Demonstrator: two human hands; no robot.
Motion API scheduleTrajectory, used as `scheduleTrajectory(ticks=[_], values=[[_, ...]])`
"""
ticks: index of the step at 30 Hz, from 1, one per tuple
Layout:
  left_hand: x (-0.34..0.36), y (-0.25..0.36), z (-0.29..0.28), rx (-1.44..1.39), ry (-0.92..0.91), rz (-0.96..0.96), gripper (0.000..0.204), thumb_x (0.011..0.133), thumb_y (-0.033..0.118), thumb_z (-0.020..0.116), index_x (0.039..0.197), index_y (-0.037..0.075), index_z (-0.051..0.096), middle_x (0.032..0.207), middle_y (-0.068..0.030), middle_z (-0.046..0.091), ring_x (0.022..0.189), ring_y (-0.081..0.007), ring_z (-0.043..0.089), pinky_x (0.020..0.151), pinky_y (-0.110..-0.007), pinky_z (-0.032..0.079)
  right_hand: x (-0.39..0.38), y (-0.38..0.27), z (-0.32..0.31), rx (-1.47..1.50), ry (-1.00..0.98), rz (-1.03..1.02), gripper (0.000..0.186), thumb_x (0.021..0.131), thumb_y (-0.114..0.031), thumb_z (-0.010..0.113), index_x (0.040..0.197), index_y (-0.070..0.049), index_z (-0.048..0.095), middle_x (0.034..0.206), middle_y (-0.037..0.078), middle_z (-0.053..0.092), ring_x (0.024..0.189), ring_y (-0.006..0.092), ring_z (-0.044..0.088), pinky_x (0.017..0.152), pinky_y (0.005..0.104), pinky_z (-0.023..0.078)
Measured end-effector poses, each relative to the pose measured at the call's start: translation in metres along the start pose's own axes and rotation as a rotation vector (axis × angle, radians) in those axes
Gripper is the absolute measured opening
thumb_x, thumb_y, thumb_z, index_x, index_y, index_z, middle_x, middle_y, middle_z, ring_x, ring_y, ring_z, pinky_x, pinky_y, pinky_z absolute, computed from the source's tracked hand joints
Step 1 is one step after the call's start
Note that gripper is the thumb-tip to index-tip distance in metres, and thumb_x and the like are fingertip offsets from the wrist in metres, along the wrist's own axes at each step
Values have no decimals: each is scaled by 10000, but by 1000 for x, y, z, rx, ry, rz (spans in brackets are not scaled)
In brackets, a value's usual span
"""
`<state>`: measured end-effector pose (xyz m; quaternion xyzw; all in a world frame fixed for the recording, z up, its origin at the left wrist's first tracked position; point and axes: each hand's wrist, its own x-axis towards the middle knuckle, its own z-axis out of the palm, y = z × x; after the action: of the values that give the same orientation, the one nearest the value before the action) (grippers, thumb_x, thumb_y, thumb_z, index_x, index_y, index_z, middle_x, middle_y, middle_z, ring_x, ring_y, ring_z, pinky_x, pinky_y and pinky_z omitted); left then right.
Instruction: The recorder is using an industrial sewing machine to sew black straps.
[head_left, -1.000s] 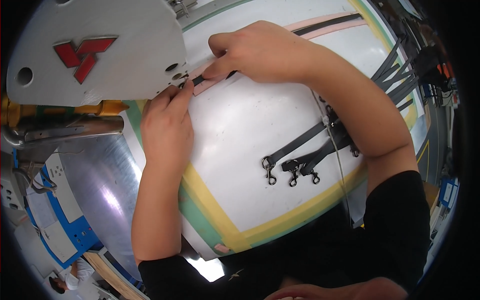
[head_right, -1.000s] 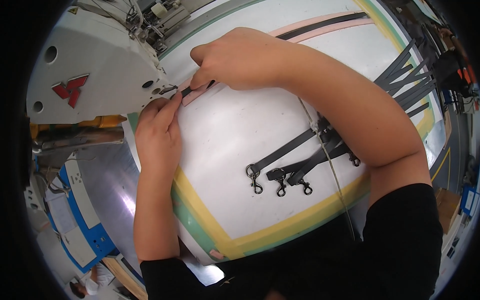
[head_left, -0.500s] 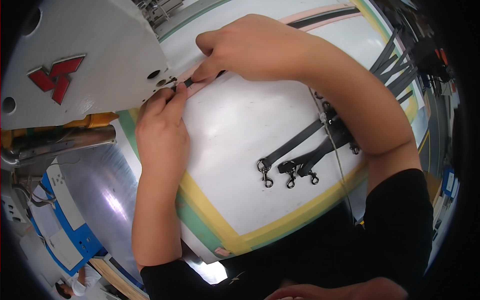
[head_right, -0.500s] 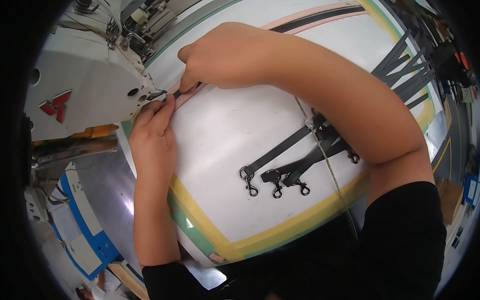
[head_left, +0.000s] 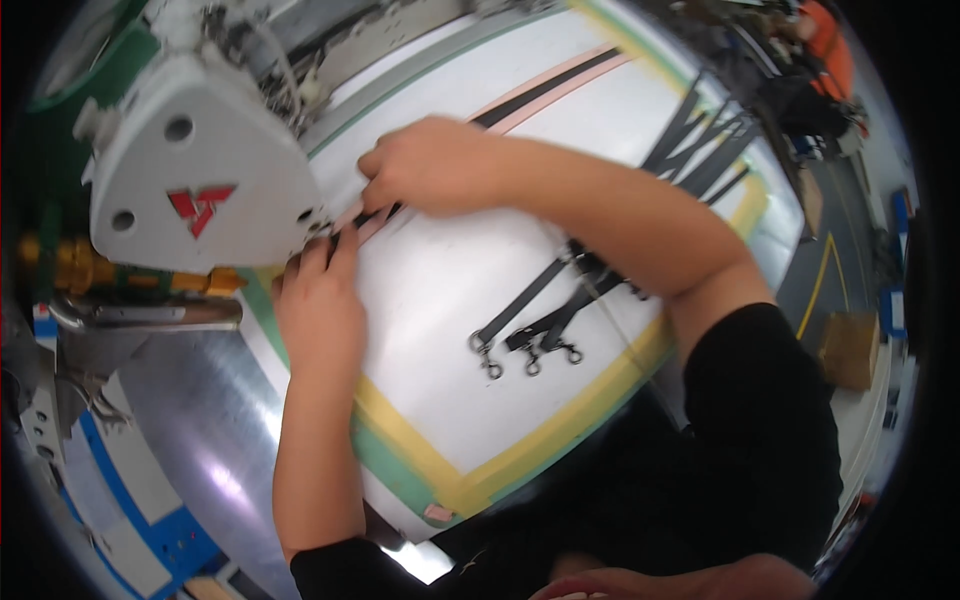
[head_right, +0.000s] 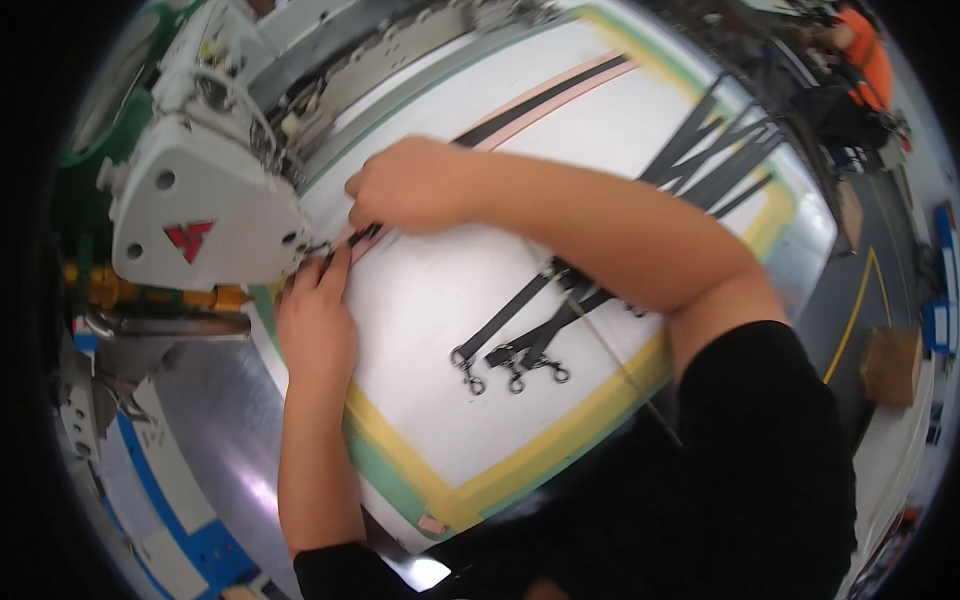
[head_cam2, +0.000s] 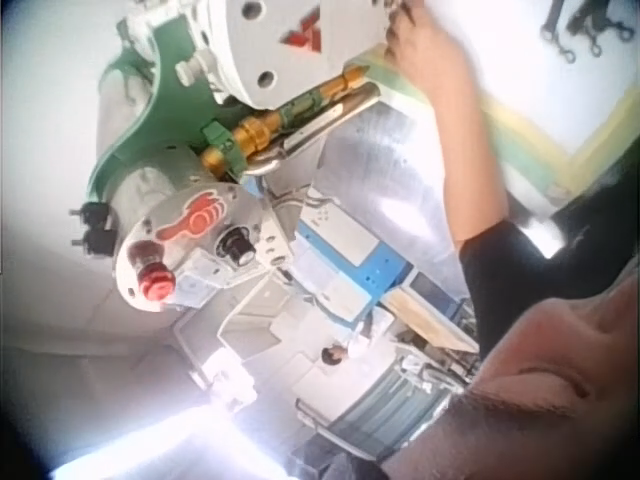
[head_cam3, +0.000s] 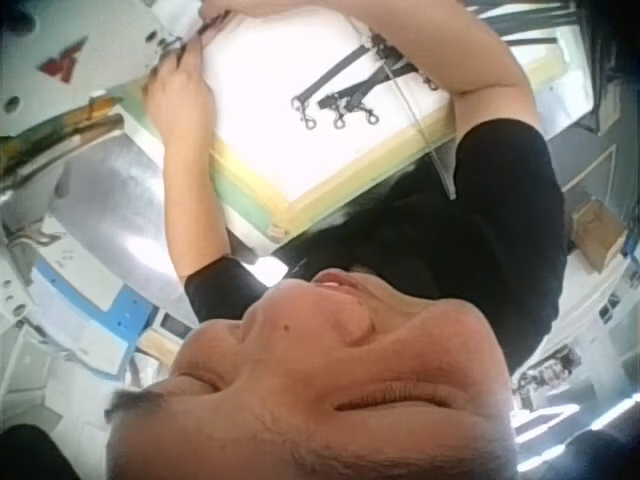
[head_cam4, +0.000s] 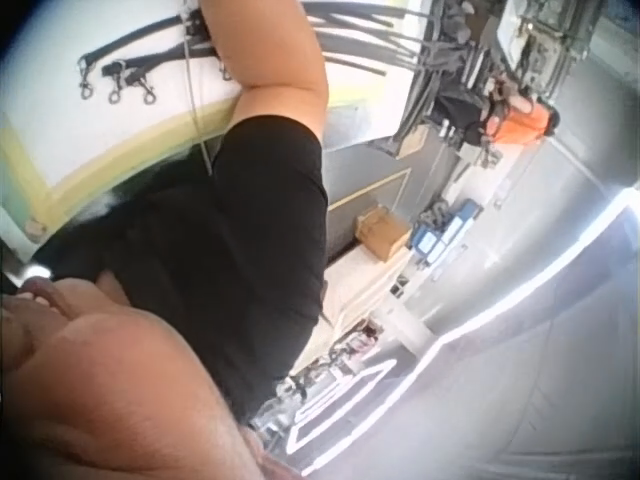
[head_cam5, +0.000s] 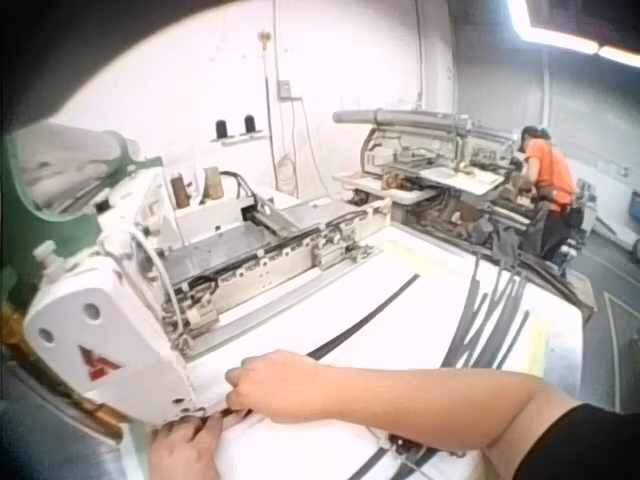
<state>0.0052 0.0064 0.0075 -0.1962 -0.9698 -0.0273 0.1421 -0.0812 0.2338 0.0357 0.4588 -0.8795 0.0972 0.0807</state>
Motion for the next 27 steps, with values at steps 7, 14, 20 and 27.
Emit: scheduleTrajectory(ticks=[7, 14, 20, 27], values=[[-5, 2, 1, 44, -69, -33, 493, 886, 26, 558, 1353, 144, 663, 1275, -96, 663, 1134, -327, 647, 956, -506, 497, 24, -14, 0, 100, -111, 295, 305, 874, -347, 747, 991, -65, 758, 967, 143, 723, 950, 372, 716, 787, 487, 573], [-1, 4, -1, 44, -43, -2, 527, 864, 35, 591, 1376, 146, 646, 1293, -84, 647, 1136, -315, 640, 918, -484, 489, 25, 0, -6, 116, -197, 452, 542, 788, -493, 826, 1061, -32, 747, 980, 172, 756, 962, 384, 732, 818, 482, 585], [-4, 3, 0, 94, -47, -37, 514, 893, 29, 565, 1378, 170, 664, 1296, -89, 654, 1138, -316, 641, 945, -483, 503, -12, 48, -25, 51, -235, 577, 694, 750, -556, 840, 1160, -17, 686, 1103, 178, 739, 1052, 369, 714, 865, 483, 565], [-6, 0, 2, 88, -8, -1, 535, 874, 13, 575, 1384, 153, 656, 1306, -106, 655, 1135, -329, 633, 930, -501, 484, -90, 140, -67, -65, -290, 822, 800, 707, -612, 876, 1203, -19, 672, 1179, 205, 715, 1135, 377, 680, 936, 450, 542]])
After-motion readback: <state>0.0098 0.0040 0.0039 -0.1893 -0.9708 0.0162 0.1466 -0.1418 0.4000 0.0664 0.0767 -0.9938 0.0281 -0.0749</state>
